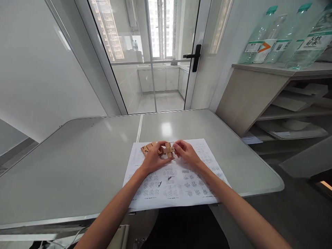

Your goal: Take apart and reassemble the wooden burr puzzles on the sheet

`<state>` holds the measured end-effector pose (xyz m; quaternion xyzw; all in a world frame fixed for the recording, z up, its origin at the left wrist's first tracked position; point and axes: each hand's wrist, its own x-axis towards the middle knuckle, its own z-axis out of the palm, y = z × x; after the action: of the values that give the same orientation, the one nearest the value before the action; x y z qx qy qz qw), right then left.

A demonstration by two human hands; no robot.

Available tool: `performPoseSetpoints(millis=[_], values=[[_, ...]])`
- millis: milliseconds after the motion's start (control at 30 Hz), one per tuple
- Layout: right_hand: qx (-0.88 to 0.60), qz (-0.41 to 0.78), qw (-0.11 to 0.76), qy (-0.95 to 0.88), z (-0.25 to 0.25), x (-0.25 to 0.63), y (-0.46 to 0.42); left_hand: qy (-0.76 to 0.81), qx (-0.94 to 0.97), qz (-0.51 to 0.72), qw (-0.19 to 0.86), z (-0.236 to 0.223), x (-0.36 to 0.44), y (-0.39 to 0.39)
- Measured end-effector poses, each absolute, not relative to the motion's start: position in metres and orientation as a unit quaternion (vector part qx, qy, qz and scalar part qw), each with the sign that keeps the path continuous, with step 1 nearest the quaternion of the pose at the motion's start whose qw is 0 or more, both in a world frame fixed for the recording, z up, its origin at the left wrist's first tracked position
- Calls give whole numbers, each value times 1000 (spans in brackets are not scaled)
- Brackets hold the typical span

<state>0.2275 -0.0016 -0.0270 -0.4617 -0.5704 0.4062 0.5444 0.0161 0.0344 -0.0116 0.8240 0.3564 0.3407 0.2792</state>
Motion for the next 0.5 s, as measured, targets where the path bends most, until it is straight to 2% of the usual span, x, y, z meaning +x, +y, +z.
performPoseSetpoints(millis=[367, 500], values=[[-408, 491, 533, -555, -23, 225, -5, 368, 798, 360, 313, -8, 17, 33], [-396, 513, 523, -554, -21, 225, -5, 349, 774, 369, 378, -7, 18, 34]])
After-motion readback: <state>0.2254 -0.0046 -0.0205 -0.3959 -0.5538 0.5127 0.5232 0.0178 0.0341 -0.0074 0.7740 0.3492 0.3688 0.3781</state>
